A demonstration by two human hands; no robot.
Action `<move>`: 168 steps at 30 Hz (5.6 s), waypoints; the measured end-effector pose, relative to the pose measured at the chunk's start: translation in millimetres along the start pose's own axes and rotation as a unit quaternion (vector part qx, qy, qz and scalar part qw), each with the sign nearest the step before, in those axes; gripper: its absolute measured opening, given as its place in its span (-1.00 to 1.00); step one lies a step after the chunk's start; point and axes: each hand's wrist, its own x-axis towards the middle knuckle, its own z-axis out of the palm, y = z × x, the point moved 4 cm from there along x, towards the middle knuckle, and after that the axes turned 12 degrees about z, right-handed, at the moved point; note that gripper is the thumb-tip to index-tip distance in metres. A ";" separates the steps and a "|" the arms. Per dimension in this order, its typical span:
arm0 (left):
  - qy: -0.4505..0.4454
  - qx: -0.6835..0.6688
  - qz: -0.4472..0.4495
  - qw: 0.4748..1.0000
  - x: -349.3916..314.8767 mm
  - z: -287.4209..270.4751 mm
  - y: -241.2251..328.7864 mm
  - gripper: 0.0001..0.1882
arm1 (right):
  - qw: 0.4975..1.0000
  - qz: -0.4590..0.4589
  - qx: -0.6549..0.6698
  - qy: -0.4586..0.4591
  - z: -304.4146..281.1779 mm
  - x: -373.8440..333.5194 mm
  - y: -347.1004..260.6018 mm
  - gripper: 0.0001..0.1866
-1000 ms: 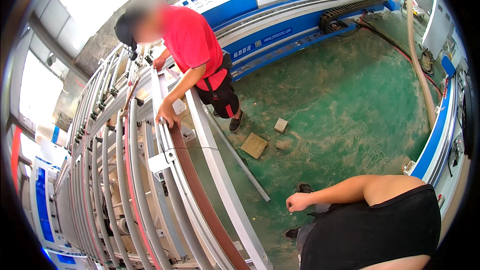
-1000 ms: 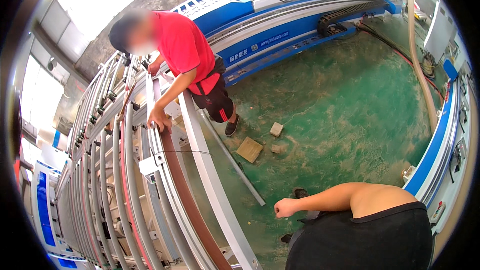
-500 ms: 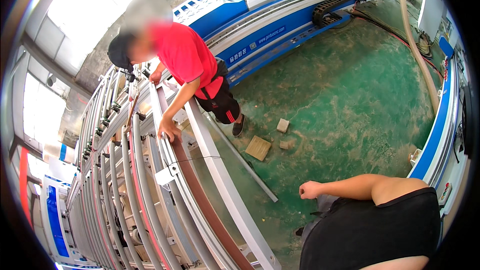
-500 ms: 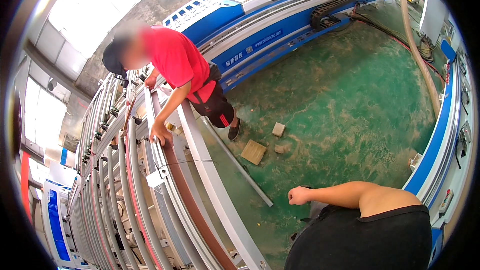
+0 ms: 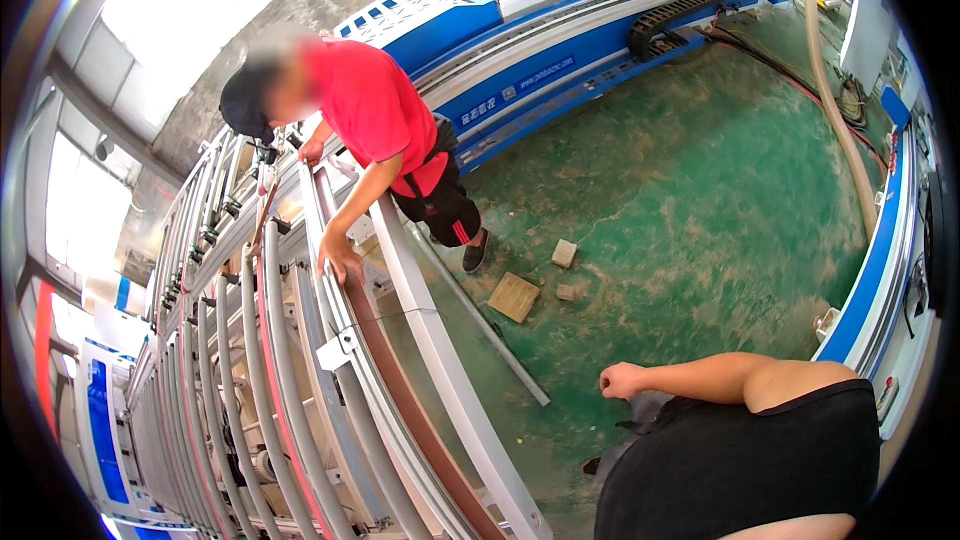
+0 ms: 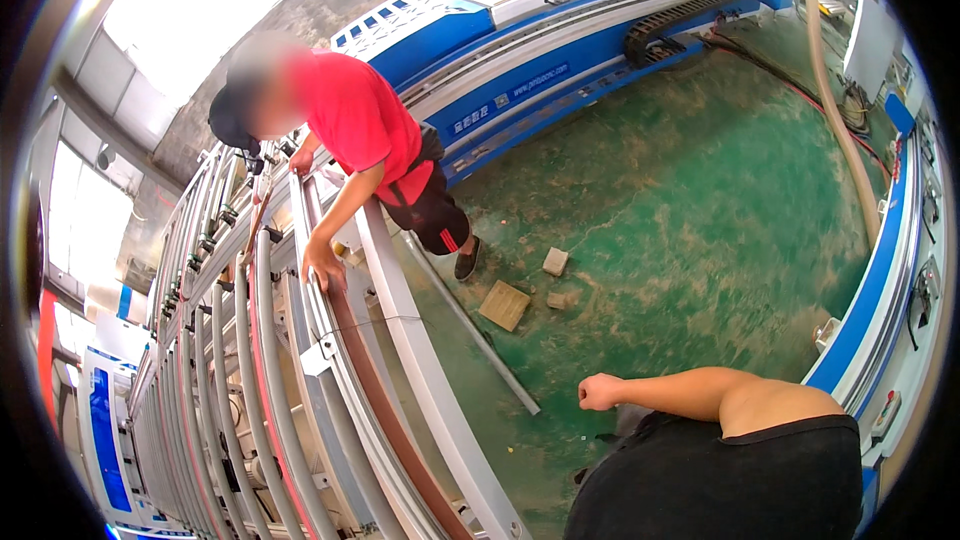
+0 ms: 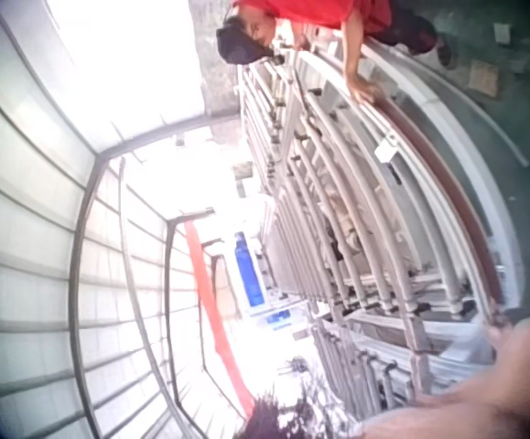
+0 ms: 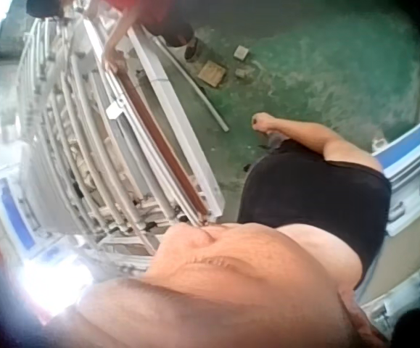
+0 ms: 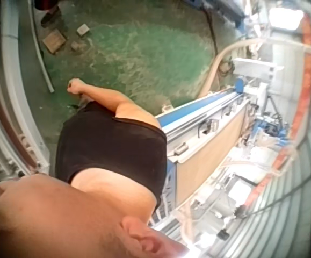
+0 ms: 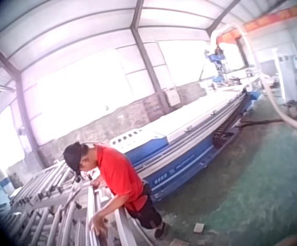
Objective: The person assembles metal rails on an industrial machine by inserting fasteners and tightening them using a hex key tool.
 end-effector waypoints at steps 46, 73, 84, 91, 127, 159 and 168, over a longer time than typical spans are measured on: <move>0.020 0.082 0.066 0.994 -51.1 2.0 -4.2 -0.70 | 0.992 0.004 -0.124 0.025 -34.9 -22.4 -14.4 -0.67; 0.029 0.182 0.018 0.983 -49.2 -13.2 -38.2 -0.71 | 0.991 0.023 -0.124 0.053 -16.5 12.6 59.8 -0.66; 0.045 0.114 0.045 0.991 -34.9 -18.2 -54.4 -0.59 | 0.985 0.100 -0.118 0.078 -16.3 22.6 121.8 -0.64; 0.038 0.118 0.008 0.992 -17.8 -30.0 -80.0 -0.53 | 0.985 0.089 -0.115 0.090 -7.1 25.7 130.6 -0.64; -0.232 0.357 -0.084 0.901 -64.2 -13.6 -82.5 -0.66 | 0.989 0.083 -0.097 0.076 12.9 39.6 123.4 -0.64; 0.086 -0.447 -0.174 0.873 -56.1 33.8 -78.4 -0.60 | 0.988 0.100 -0.087 0.080 0.4 34.9 125.5 -0.67; 0.044 -0.390 -0.294 0.871 -42.8 26.8 -66.2 -0.75 | 0.990 0.092 -0.073 0.077 6.7 32.9 114.2 -0.64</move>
